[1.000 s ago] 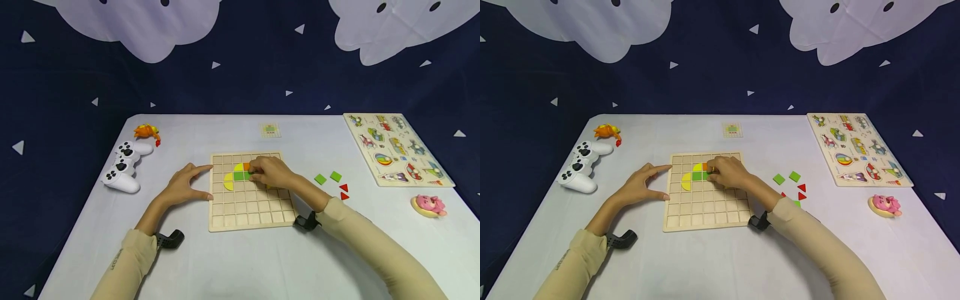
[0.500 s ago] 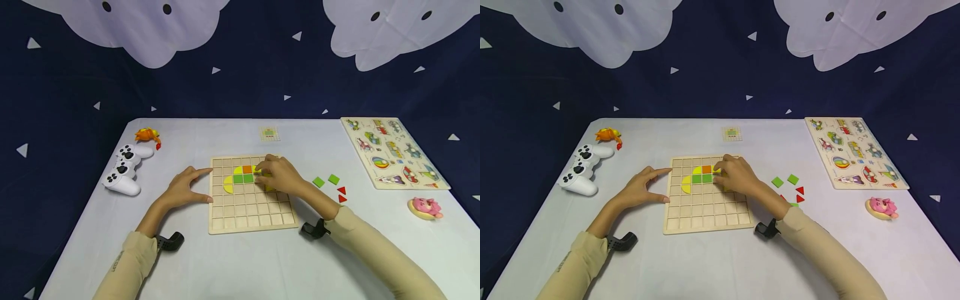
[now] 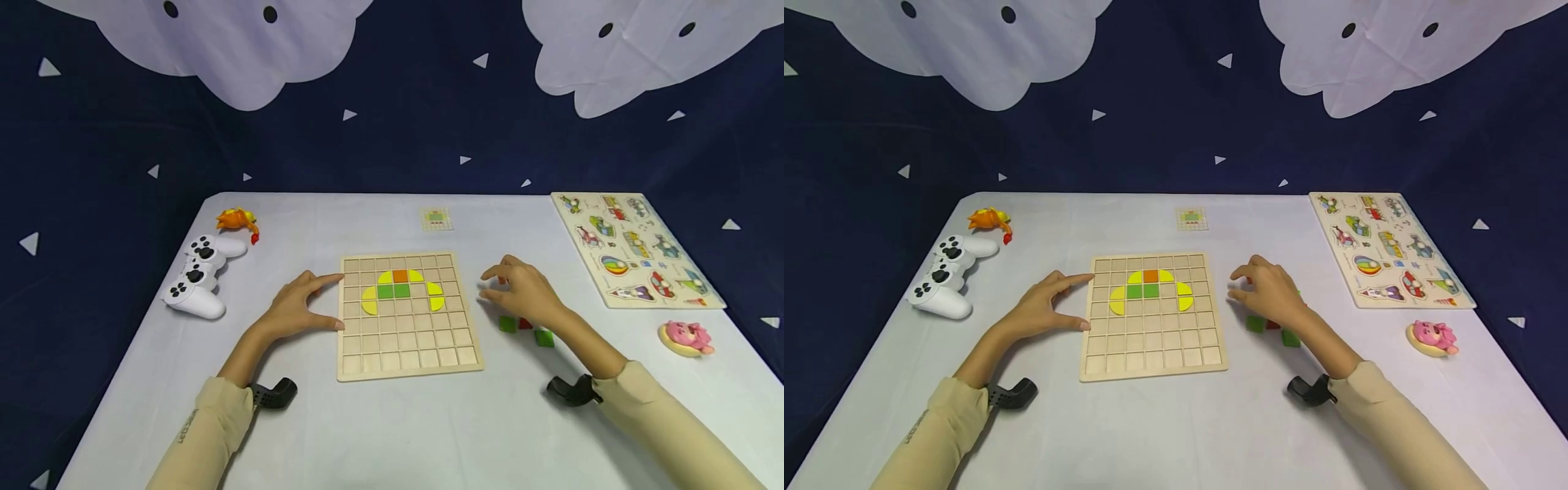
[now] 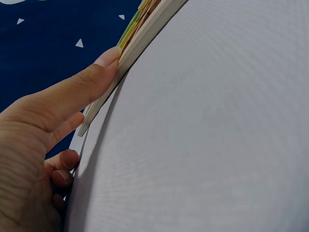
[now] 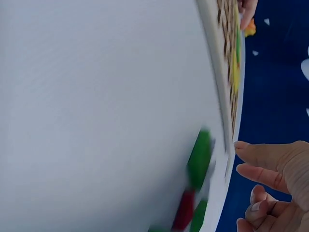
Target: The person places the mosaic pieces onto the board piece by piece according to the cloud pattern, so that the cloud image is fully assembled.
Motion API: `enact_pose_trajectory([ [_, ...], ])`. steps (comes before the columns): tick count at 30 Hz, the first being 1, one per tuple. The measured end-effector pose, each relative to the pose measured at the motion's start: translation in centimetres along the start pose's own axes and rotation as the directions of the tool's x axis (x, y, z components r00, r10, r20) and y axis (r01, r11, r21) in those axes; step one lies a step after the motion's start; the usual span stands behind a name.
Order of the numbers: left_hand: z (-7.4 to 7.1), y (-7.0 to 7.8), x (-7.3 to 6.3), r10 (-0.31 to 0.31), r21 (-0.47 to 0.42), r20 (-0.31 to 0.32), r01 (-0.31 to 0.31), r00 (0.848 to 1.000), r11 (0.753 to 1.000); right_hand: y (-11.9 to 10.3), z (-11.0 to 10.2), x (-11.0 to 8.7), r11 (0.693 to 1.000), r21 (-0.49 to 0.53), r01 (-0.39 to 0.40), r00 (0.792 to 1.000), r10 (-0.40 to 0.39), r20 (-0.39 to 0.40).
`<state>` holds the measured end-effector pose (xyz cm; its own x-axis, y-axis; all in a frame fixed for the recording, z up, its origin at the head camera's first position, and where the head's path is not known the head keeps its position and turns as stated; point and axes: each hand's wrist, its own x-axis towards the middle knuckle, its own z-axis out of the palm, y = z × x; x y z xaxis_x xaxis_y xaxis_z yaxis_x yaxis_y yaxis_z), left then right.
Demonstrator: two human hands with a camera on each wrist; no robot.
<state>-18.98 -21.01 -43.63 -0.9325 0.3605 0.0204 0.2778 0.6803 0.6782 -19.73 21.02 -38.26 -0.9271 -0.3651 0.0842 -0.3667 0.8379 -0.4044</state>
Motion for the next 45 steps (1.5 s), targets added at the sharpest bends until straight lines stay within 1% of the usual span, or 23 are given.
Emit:
enact_pose_trajectory([
  [6, 0.0, 0.0, 0.0, -0.003, -0.003, 0.002, 0.003, 1.0, 1.0, 2.6, -1.0, -1.9, 0.996, -0.058, -0.064, 0.998, 0.063, -0.026],
  [9, -0.1, 0.0, 0.0, -0.005, -0.002, 0.003, 0.005, 1.0, 1.0, 3.6, -1.1, -2.6, 0.995, -0.068, -0.076, 0.996, 0.074, -0.041],
  [15, -0.1, 0.0, 0.0, -0.006, -0.001, 0.001, 0.006, 1.0, 1.0, 4.5, -0.9, -3.4, 0.995, -0.061, -0.084, 0.996, 0.082, -0.045],
  [21, -0.1, 0.0, 0.0, 0.0, -0.011, 0.002, 0.0, 1.0, 1.0, 4.4, -0.9, -3.4, 0.994, -0.062, -0.087, 0.995, 0.084, -0.054],
  [30, -0.1, 0.1, 0.0, -0.003, -0.009, 0.002, 0.003, 1.0, 1.0, 4.3, -0.8, -2.9, 0.995, -0.052, -0.082, 0.996, 0.079, -0.045],
  [38, 0.0, 0.1, 0.0, -0.011, -0.011, 0.005, 0.011, 1.0, 1.0, 3.5, -0.2, -2.1, 1.0, -0.031, -0.005, 0.997, 0.002, -0.081],
  [45, -0.1, 0.1, -0.1, -0.013, -0.01, 0.003, 0.013, 1.0, 1.0, 1.7, 0.7, -0.5, 1.0, -0.01, 0.024, 0.998, -0.025, -0.057],
])
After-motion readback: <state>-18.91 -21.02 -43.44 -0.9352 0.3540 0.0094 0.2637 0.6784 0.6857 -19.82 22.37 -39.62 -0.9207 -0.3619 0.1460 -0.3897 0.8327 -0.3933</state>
